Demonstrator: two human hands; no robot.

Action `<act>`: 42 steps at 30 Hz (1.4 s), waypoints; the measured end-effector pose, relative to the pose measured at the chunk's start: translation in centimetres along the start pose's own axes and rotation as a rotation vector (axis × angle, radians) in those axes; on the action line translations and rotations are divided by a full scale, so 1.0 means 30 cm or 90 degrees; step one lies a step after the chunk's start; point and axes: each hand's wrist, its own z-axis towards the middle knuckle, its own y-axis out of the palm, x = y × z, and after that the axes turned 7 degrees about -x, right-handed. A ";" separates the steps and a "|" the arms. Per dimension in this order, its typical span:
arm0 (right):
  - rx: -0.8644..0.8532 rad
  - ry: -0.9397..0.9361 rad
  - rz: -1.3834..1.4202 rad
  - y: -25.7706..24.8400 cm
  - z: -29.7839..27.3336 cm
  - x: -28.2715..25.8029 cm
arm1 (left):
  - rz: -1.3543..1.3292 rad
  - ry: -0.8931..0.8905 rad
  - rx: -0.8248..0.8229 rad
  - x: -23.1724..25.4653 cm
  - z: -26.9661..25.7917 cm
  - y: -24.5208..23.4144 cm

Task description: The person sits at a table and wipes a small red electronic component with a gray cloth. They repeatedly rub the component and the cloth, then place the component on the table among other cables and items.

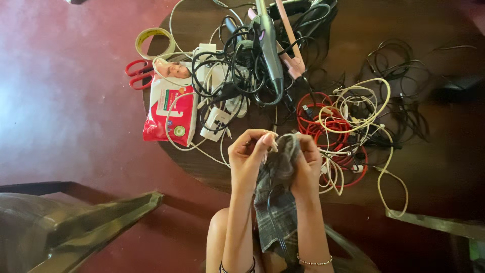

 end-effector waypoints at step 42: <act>0.009 0.122 0.140 0.047 -0.220 -0.294 | -0.036 0.012 -0.174 0.235 -0.147 0.153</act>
